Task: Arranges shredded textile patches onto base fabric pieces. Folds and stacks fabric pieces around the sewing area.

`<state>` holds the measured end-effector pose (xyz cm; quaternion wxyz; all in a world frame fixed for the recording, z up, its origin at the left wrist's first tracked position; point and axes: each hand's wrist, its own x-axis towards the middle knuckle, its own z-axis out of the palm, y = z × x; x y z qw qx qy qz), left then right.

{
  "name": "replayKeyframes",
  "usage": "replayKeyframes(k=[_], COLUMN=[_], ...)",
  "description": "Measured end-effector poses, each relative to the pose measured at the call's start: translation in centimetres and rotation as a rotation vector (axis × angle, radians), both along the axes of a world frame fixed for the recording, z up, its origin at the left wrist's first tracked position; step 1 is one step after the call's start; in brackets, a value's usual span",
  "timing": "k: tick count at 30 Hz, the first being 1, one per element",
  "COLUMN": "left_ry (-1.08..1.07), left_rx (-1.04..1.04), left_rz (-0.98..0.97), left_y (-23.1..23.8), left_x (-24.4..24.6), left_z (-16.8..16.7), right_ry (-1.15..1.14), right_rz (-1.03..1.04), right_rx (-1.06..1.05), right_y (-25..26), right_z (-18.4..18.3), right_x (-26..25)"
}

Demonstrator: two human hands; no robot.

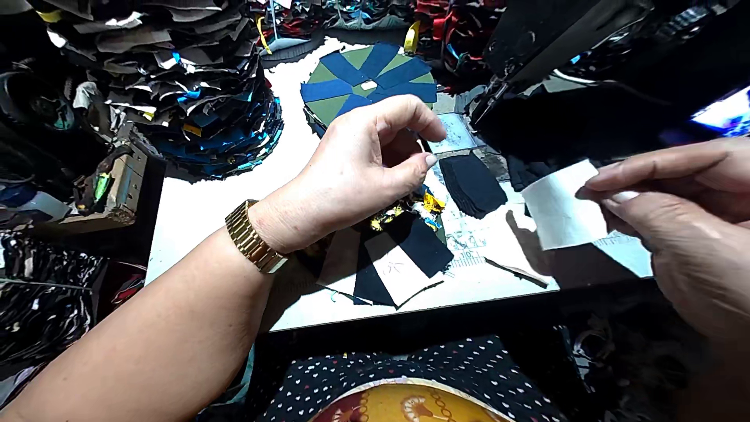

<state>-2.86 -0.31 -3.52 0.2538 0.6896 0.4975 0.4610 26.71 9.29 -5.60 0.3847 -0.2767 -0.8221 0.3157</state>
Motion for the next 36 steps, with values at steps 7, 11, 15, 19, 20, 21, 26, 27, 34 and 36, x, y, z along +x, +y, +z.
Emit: replayKeyframes(k=[7, 11, 15, 19, 20, 21, 26, 27, 34, 36], left_ry=[-0.18, -0.252, -0.238, -0.221, -0.212, -0.21, -0.217, -0.2, -0.062, 0.079], left_rx=[-0.075, -0.164, -0.158, -0.167, -0.176, -0.194, -0.236, -0.241, -0.253, -0.265], left_rz=[-0.316, -0.416, -0.41, -0.395, -0.389, -0.373, -0.388, -0.374, -0.216, -0.169], left_y=[-0.7, -0.4, -0.3, -0.3, -0.4, -0.5, -0.3, -0.3, -0.1, -0.2], left_x=[1.1, 1.5, 1.4, 1.1, 1.0, 1.0, 0.7, 0.6, -0.5, -0.4], left_z=[0.6, 0.1, -0.1, 0.0, 0.1, 0.3, 0.2, 0.1, 0.2, 0.3], right_ry=[0.1, -0.022, -0.122, -0.163, -0.148, -0.128, -0.014, 0.003, 0.042, -0.002], right_rz=[0.163, 0.024, -0.009, 0.001, 0.0, -0.007, 0.052, 0.061, -0.028, -0.056], right_rx=[0.048, 0.269, 0.412, 0.367, 0.321, 0.261, 0.023, 0.005, -0.211, -0.2], right_y=[-2.1, -3.1, -3.6, -2.7, -2.5, -2.5, -2.8, -2.6, -4.7, -5.5], right_z=[2.1, 1.8, 2.4, 2.1, 1.8, 1.6, 1.5, 1.3, 0.0, -0.4], right_x=[-3.7, -5.3, -6.0, -5.1, -4.9, -4.7, -5.1, -5.1, -6.2, -6.7])
